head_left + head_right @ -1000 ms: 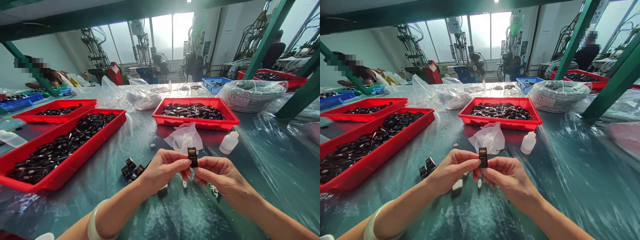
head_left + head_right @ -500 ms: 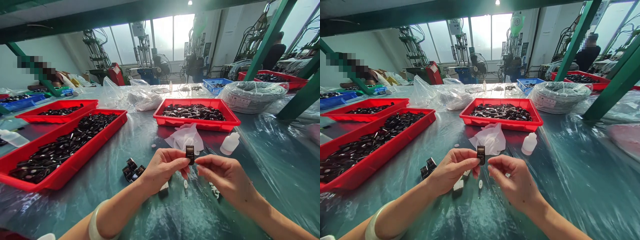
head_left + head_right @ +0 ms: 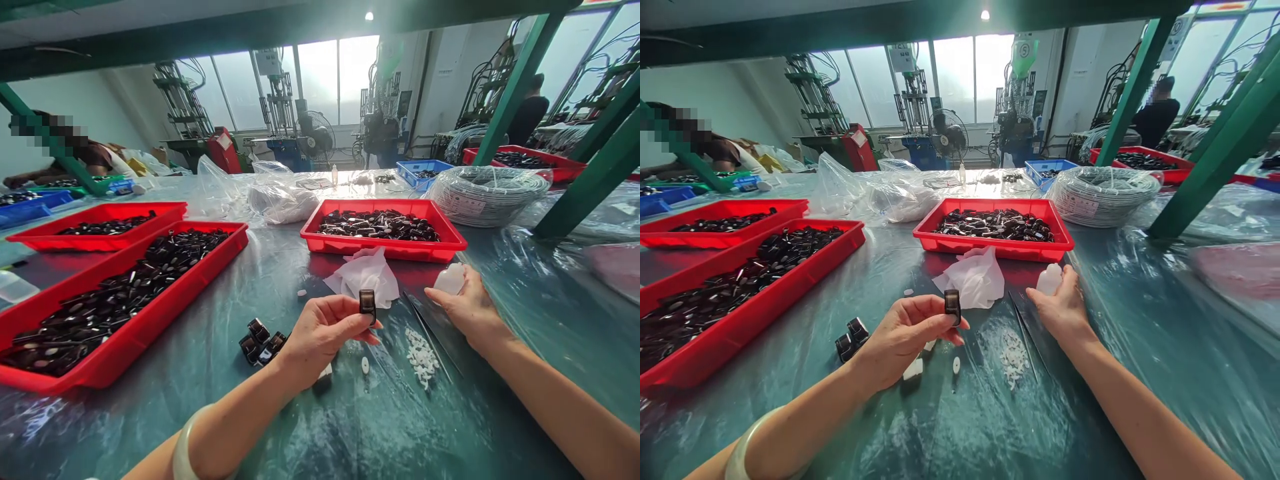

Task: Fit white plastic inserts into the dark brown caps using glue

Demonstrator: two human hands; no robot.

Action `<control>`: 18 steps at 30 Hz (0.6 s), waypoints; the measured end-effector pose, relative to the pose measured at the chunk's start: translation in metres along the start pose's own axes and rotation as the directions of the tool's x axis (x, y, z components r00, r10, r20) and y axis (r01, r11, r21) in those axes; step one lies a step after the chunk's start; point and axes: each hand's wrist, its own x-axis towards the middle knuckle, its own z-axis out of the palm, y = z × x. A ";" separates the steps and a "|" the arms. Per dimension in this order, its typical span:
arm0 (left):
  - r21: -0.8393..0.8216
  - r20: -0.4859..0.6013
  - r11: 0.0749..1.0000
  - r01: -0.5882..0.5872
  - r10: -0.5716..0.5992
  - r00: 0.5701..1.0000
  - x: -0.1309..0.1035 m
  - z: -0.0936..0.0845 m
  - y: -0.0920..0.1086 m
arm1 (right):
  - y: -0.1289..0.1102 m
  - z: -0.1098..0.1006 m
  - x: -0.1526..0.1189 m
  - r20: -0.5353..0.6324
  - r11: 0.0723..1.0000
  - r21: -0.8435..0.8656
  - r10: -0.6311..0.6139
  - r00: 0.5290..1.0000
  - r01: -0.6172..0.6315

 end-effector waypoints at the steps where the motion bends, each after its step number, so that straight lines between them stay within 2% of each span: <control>1: -0.006 0.008 1.000 0.009 -0.009 1.000 0.000 0.000 0.000 | 0.003 0.002 0.001 0.009 0.999 -0.015 0.038 0.999 -0.037; 3: -0.016 0.031 1.000 0.020 -0.020 0.999 0.000 0.001 -0.001 | 0.001 0.002 0.001 0.023 0.995 -0.039 0.088 0.996 -0.087; 5: -0.016 0.059 0.999 0.033 -0.032 0.998 -0.001 0.002 -0.001 | -0.007 -0.001 -0.001 0.045 0.998 -0.035 0.053 0.998 -0.051; 8: -0.007 0.103 0.998 0.068 -0.067 0.992 -0.003 0.004 -0.002 | -0.028 -0.007 -0.009 0.061 0.995 -0.011 -0.098 0.993 0.099; 10: -0.017 0.127 0.996 0.092 -0.089 0.988 -0.004 0.005 -0.004 | -0.041 -0.012 -0.016 0.031 0.972 -0.027 -0.231 0.972 0.232; 13: -0.032 0.149 0.992 0.125 -0.119 0.982 -0.004 0.007 -0.006 | -0.055 -0.020 -0.025 -0.030 0.885 -0.107 -0.459 0.888 0.454; 18: -0.018 0.164 0.990 0.140 -0.135 0.977 -0.003 0.007 -0.009 | -0.063 -0.027 -0.030 -0.043 0.740 -0.216 -0.659 0.751 0.637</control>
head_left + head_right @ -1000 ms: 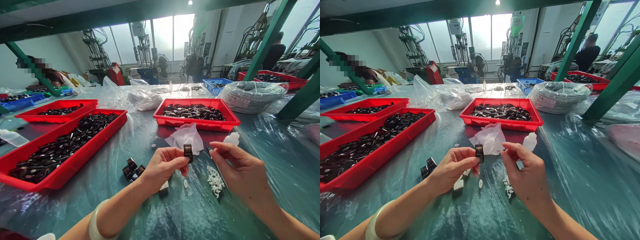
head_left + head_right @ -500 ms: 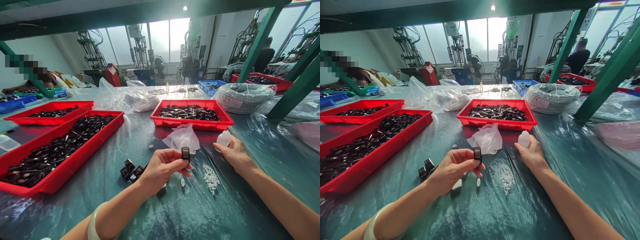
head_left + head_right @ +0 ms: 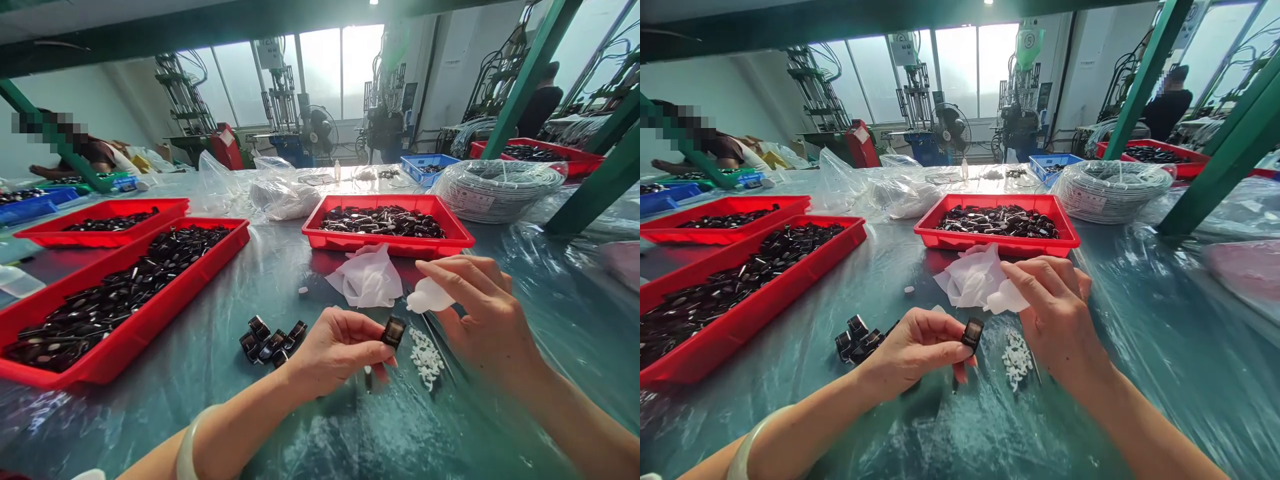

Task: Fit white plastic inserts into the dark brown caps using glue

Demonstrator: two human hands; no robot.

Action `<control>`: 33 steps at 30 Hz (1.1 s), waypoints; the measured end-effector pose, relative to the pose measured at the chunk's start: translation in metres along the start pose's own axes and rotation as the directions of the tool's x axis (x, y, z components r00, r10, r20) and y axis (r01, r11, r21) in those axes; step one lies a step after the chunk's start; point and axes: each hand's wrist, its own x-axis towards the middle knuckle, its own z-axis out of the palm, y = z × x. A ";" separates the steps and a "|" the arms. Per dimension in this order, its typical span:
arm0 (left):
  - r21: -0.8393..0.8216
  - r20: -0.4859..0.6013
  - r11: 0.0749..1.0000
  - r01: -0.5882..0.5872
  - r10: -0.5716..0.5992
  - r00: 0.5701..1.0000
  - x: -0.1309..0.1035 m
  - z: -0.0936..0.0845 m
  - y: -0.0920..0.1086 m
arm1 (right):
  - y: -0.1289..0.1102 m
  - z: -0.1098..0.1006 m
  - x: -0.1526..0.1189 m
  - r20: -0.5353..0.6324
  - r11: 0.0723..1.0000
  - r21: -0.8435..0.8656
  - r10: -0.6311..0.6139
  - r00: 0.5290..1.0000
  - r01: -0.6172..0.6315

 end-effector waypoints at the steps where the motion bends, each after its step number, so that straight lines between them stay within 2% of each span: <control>1: 0.001 0.003 1.000 0.001 -0.001 1.000 0.000 0.000 0.000 | 0.000 -0.001 0.000 0.001 0.999 -0.024 -0.048 0.999 0.048; 3: 0.003 0.006 1.000 0.006 -0.006 1.000 0.000 -0.001 -0.001 | -0.002 -0.003 0.001 0.016 0.992 -0.061 -0.114 0.993 0.114; 7: 0.007 -0.006 1.000 0.027 -0.027 1.000 -0.001 0.000 -0.001 | -0.004 -0.004 0.000 0.040 0.980 -0.118 -0.153 0.987 0.157; 15: 0.008 0.002 0.999 0.039 -0.039 0.999 0.000 0.000 -0.002 | -0.009 -0.004 0.000 0.048 0.969 -0.182 -0.159 0.986 0.165; 33: 0.073 0.055 0.996 0.052 -0.056 0.997 -0.001 -0.003 -0.006 | -0.009 -0.006 -0.002 0.085 0.962 -0.139 -0.225 0.971 0.235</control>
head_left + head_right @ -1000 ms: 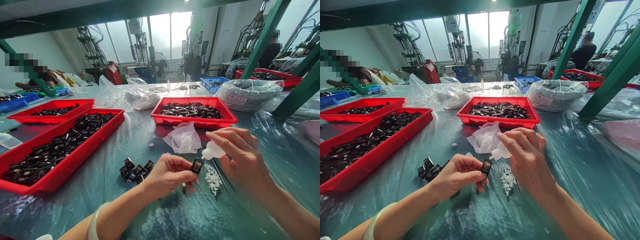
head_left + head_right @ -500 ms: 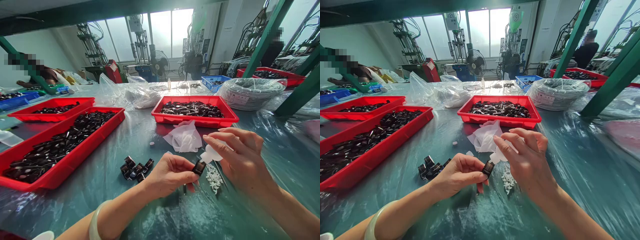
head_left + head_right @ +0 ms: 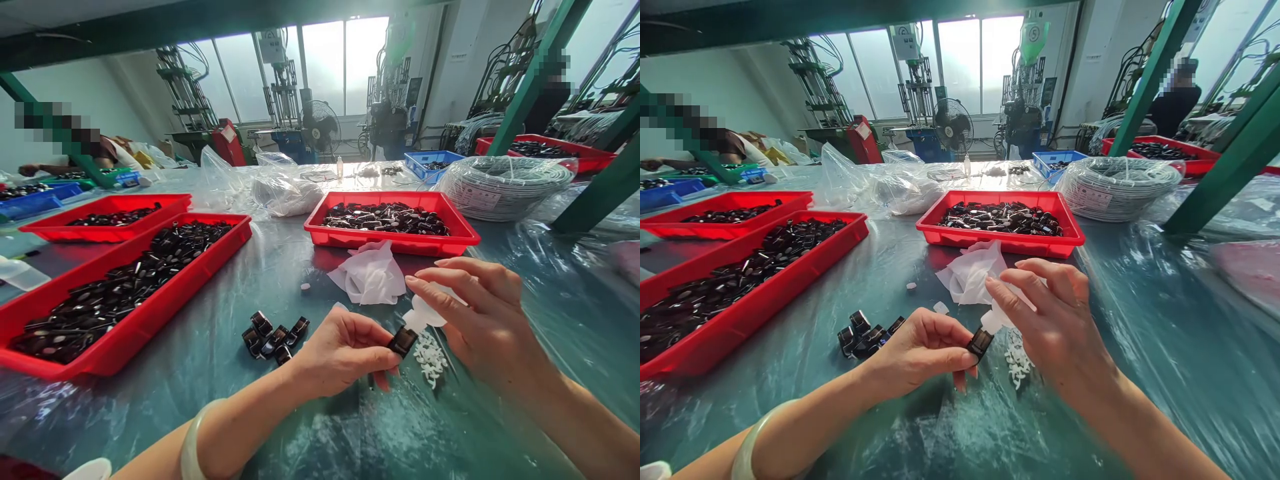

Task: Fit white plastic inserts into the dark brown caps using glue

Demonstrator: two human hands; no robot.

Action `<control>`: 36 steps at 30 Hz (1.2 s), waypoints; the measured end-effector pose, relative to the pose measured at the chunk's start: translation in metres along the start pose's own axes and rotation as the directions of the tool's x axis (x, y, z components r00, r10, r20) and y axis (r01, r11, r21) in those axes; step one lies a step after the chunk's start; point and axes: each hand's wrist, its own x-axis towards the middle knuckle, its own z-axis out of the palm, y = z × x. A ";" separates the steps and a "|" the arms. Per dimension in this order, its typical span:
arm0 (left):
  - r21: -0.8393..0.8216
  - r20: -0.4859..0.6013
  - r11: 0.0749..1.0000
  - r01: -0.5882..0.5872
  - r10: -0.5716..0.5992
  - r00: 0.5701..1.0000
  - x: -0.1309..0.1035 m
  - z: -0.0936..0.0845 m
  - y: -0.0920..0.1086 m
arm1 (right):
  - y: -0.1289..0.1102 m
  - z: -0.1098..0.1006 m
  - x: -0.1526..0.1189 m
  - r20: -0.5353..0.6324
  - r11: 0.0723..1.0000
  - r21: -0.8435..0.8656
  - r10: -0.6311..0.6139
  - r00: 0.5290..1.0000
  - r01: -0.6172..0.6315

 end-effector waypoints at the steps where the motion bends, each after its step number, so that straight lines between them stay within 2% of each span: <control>1: -0.001 -0.002 1.000 0.002 -0.002 1.000 0.000 0.000 0.000 | 0.000 -0.001 0.000 0.004 1.000 0.007 -0.008 1.000 0.008; 14: -0.050 0.010 0.998 0.029 -0.028 1.000 -0.002 0.002 0.004 | 0.008 -0.001 -0.001 -0.002 0.993 0.078 -0.092 0.996 0.092; 36: -0.084 0.037 0.996 0.043 -0.040 0.999 -0.004 0.000 0.006 | 0.007 -0.008 0.006 -0.048 0.986 0.127 -0.100 0.994 0.105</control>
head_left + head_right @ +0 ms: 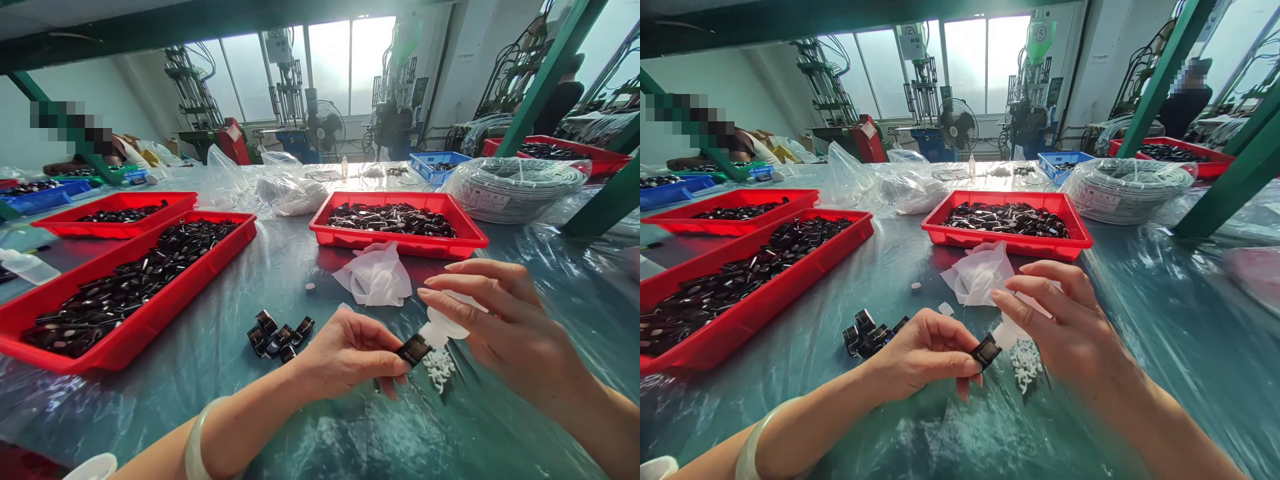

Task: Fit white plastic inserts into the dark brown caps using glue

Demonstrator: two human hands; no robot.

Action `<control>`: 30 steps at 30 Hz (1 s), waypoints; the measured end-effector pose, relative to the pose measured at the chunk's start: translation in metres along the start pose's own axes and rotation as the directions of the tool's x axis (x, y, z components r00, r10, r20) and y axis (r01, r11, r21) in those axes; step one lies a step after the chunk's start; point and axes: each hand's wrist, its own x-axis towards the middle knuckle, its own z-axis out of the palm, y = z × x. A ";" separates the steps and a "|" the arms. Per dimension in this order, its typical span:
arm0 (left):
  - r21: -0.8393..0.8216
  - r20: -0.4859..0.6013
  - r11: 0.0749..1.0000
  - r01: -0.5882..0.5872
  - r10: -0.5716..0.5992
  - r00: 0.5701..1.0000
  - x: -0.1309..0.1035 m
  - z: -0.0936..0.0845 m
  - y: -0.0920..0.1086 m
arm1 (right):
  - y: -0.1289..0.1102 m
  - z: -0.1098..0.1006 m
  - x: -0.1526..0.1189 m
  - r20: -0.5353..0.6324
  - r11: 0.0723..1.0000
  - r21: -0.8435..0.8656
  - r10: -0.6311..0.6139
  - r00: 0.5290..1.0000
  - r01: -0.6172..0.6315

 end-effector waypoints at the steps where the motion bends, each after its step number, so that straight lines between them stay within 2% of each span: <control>1: 0.000 0.002 1.000 -0.003 0.003 1.000 0.000 0.000 0.000 | 0.000 -0.001 0.001 -0.004 1.000 0.001 -0.009 1.000 0.009; 11: -0.003 0.027 1.000 -0.012 0.012 1.000 -0.001 -0.002 0.001 | 0.003 -0.002 0.000 -0.019 0.999 -0.008 -0.048 0.999 0.048; 21: -0.022 0.044 0.999 -0.024 0.025 0.999 0.001 -0.001 0.001 | -0.002 -0.002 -0.001 0.007 0.999 -0.048 0.013 1.000 -0.013; 30: -0.027 0.050 0.999 -0.031 0.032 0.998 -0.001 -0.001 0.000 | -0.001 -0.001 0.000 -0.004 1.000 -0.002 0.001 1.000 -0.001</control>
